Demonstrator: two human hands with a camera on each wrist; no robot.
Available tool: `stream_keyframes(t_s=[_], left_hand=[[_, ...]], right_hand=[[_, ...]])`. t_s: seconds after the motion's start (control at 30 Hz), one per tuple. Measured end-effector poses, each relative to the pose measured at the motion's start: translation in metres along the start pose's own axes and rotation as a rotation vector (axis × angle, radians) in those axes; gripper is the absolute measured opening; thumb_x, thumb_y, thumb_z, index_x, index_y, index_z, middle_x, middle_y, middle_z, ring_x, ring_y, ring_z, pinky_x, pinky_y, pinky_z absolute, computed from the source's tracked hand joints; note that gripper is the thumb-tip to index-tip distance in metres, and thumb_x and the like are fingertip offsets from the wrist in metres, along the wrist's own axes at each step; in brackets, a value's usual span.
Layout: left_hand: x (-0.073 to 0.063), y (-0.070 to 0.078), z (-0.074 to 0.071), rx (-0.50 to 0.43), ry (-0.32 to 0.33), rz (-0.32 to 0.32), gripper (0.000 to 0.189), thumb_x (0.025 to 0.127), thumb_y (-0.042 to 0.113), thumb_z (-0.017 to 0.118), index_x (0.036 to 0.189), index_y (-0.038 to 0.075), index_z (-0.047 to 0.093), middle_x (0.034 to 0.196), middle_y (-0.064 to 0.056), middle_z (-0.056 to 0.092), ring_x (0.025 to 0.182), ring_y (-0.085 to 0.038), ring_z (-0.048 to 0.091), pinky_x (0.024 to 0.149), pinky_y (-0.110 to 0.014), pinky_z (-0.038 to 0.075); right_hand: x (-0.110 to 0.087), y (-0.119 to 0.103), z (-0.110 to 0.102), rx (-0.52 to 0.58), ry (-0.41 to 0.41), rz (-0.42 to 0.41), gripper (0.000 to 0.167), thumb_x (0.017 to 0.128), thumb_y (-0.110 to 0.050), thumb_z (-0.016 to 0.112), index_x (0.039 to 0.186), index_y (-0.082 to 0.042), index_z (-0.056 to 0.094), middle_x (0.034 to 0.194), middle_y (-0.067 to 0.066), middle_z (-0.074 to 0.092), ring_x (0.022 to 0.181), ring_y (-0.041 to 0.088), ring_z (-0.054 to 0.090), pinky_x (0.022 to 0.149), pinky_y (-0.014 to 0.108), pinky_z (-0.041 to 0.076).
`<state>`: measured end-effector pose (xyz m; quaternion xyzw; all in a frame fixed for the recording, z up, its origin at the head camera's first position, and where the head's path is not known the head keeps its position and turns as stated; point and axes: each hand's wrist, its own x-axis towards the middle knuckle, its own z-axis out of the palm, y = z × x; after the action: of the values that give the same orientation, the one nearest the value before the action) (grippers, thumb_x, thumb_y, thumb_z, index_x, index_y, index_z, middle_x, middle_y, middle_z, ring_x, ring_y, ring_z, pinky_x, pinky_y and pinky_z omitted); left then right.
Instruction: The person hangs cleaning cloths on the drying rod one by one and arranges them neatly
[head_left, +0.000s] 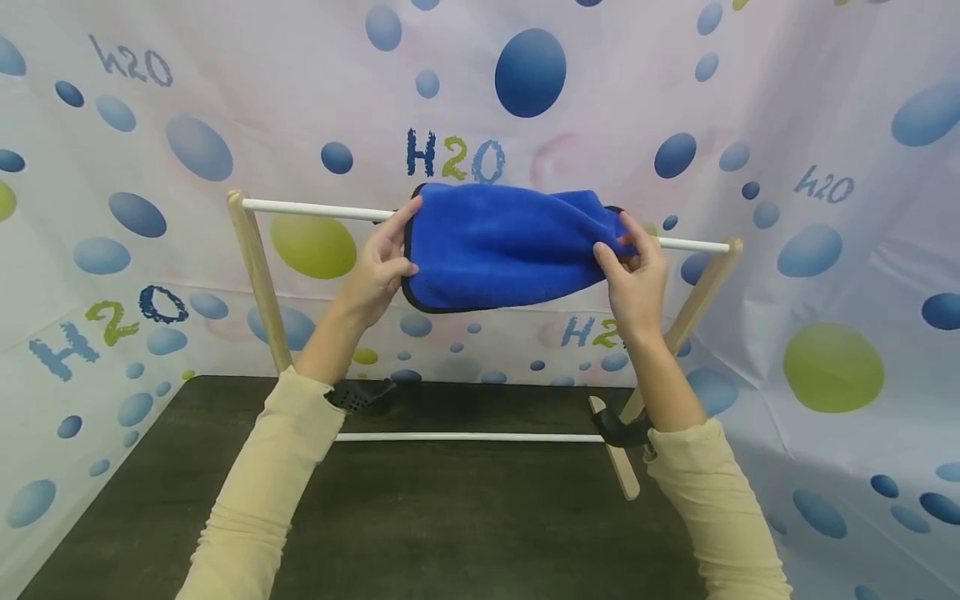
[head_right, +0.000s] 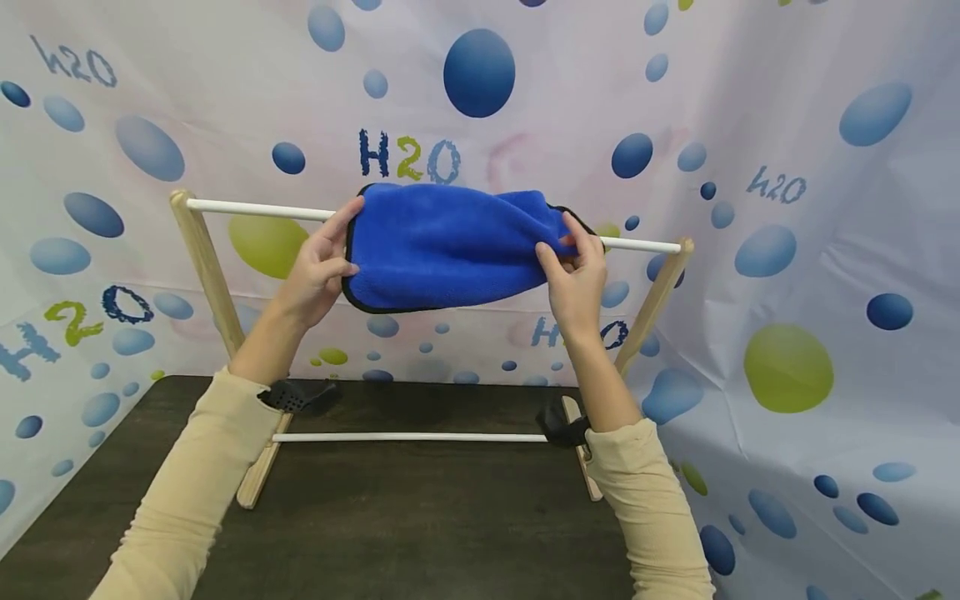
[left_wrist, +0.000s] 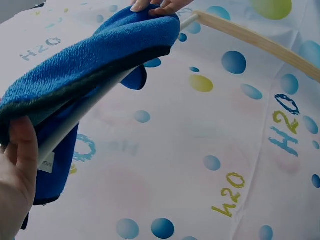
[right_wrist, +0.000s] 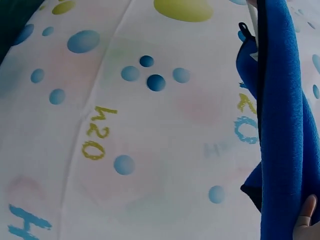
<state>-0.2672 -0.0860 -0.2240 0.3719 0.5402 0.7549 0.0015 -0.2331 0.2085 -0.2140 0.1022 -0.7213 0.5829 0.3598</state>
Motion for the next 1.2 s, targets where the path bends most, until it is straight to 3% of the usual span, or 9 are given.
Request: stream_keyframes(t_s=[0.13,0.2,0.33,0.47,0.6,0.8,0.9,1.03,1.2], left_hand=[[-0.006,-0.004,0.002,0.041,0.11,-0.021,0.055,0.092,-0.008,0.033,0.144,0.0,0.019,0.152,-0.009,0.015,0.134,-0.025,0.028,0.085,-0.019,0.048],[-0.008,-0.007,0.003,0.082,0.164,-0.015,0.049,0.095,-0.002,0.035,0.143,0.0,0.024,0.151,-0.009,0.021,0.127,-0.021,0.039,0.082,-0.019,0.049],[-0.009,-0.012,0.007,0.13,0.248,0.016,0.045,0.095,0.0,0.041,0.139,-0.002,0.033,0.146,-0.013,0.031,0.095,-0.008,0.06,0.076,-0.019,0.051],[-0.006,-0.016,0.011,0.124,0.296,0.042,0.045,0.092,-0.003,0.045,0.137,-0.003,0.037,0.142,-0.015,0.036,0.077,-0.004,0.063,0.073,-0.018,0.052],[-0.002,-0.016,0.016,0.147,0.322,0.049,0.045,0.091,-0.003,0.048,0.136,-0.002,0.04,0.139,-0.015,0.04,0.088,-0.008,0.059,0.081,-0.019,0.05],[0.005,-0.013,0.02,0.125,0.365,0.042,0.046,0.09,-0.004,0.05,0.135,-0.002,0.041,0.133,-0.017,0.044,0.106,-0.019,0.052,0.095,-0.028,0.043],[0.006,-0.011,0.02,0.077,0.347,0.028,0.052,0.088,-0.01,0.047,0.138,0.001,0.036,0.132,-0.019,0.044,0.111,-0.022,0.051,0.093,-0.027,0.045],[0.008,-0.007,0.019,0.03,0.246,0.001,0.066,0.083,-0.018,0.04,0.143,0.008,0.025,0.133,-0.022,0.041,0.112,-0.025,0.048,0.085,-0.023,0.047],[0.013,0.002,0.018,0.031,0.089,-0.034,0.073,0.077,-0.02,0.036,0.144,0.006,0.022,0.146,-0.013,0.025,0.125,-0.024,0.034,0.102,-0.035,0.036]], right_hand=[[-0.009,0.009,0.001,0.134,0.041,0.092,0.046,0.094,-0.01,0.049,0.138,-0.004,0.037,0.092,-0.001,0.048,0.078,0.009,0.051,0.073,0.014,0.046],[-0.012,0.013,0.002,0.197,0.06,0.142,0.047,0.095,-0.01,0.045,0.14,-0.004,0.033,0.091,0.001,0.048,0.077,0.01,0.053,0.074,0.014,0.048],[-0.017,0.022,0.004,0.269,0.068,0.193,0.047,0.096,-0.007,0.041,0.141,-0.002,0.03,0.089,0.002,0.049,0.076,0.01,0.053,0.071,0.013,0.048],[-0.018,0.027,0.004,0.302,0.065,0.215,0.048,0.096,-0.005,0.04,0.142,-0.002,0.027,0.089,0.001,0.049,0.076,0.01,0.053,0.07,0.014,0.048],[-0.015,0.027,0.003,0.352,0.107,0.252,0.049,0.097,-0.007,0.04,0.143,-0.005,0.024,0.088,0.002,0.052,0.072,0.01,0.055,0.067,0.014,0.049],[-0.009,0.022,0.001,0.535,0.175,0.369,0.048,0.096,-0.009,0.043,0.139,-0.004,0.023,0.082,0.006,0.057,0.06,0.011,0.058,0.058,0.016,0.051],[-0.007,0.02,-0.001,0.564,0.161,0.418,0.049,0.095,-0.007,0.045,0.138,0.002,0.024,0.082,0.006,0.057,0.057,0.01,0.059,0.057,0.015,0.051],[-0.003,0.019,-0.006,0.537,0.097,0.464,0.04,0.093,-0.008,0.049,0.129,0.006,0.037,0.081,0.005,0.056,0.055,0.008,0.059,0.056,0.014,0.051],[0.003,0.018,-0.011,0.444,-0.043,0.505,0.019,0.09,-0.015,0.057,0.102,-0.002,0.05,0.079,0.002,0.054,0.053,0.008,0.056,0.056,0.014,0.05]])
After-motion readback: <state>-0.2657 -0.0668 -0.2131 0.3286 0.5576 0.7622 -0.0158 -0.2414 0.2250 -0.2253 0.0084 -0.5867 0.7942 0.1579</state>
